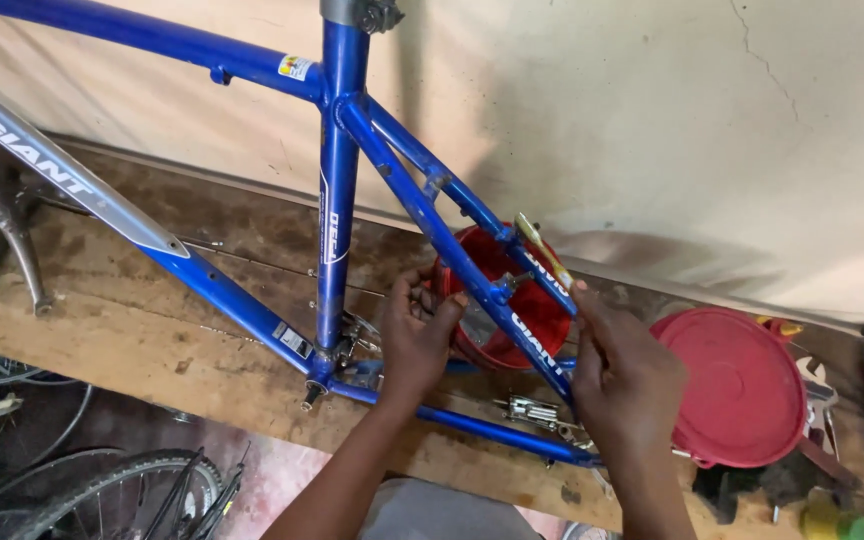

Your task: A person performs maintenance on a bicycle frame using a multi-tool, a wrench, and a brush to apply liquid from a bucket.

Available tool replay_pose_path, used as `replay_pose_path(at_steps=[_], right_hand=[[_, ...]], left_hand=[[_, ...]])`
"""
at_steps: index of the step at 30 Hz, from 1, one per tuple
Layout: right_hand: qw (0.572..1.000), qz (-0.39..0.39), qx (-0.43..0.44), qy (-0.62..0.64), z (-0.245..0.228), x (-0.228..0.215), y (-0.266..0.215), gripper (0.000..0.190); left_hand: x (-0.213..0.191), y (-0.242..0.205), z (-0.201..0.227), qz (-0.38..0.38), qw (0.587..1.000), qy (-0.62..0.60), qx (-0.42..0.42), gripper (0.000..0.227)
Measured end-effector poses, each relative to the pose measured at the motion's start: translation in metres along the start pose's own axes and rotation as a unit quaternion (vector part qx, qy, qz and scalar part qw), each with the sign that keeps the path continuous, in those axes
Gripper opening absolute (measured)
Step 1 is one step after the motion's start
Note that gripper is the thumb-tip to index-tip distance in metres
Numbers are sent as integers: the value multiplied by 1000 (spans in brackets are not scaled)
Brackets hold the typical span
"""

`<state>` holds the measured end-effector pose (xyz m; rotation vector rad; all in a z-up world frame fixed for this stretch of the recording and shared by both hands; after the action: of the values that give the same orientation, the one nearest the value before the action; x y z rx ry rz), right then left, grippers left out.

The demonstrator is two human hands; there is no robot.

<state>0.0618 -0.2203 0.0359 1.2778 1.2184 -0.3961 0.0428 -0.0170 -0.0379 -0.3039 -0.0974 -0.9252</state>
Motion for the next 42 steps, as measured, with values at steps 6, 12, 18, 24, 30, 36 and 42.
replay_pose_path(at_steps=[6,12,18,24,30,36,42], right_hand=[[999,42,-4,-17,-4,-4,4,36],[998,60,-25,2,-5,8,8,32],[1000,12,17,-7,4,-2,-4,36],[1000,17,-8,-1,-9,1,8,34],[999,24,27,-18,2,2,-3,32],[998,-26,57,17,-5,-7,5,33],[993,-64,87,53,-8,-3,15,32]], left_hand=[[-2,0,7,-3,1000,6,28,53],[-4,4,9,-16,999,-6,48,57],[-5,6,13,-11,997,-12,72,56],[-3,8,18,-8,998,-8,59,53],[-5,7,19,-3,998,3,66,55],[-4,4,23,-9,999,-23,38,54],[-4,8,16,4,998,-6,66,53]])
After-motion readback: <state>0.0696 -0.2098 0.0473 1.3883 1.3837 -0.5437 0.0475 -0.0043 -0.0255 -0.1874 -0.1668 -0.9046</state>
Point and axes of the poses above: each hand's wrist, its own y-axis towards the middle knuckle, its own x-axis out of the palm, z = x × y, the point moved 4 cm from there along y, towards the middle knuckle, and after that the axes turned 14 degrees about -y, right-handed, at the moved point
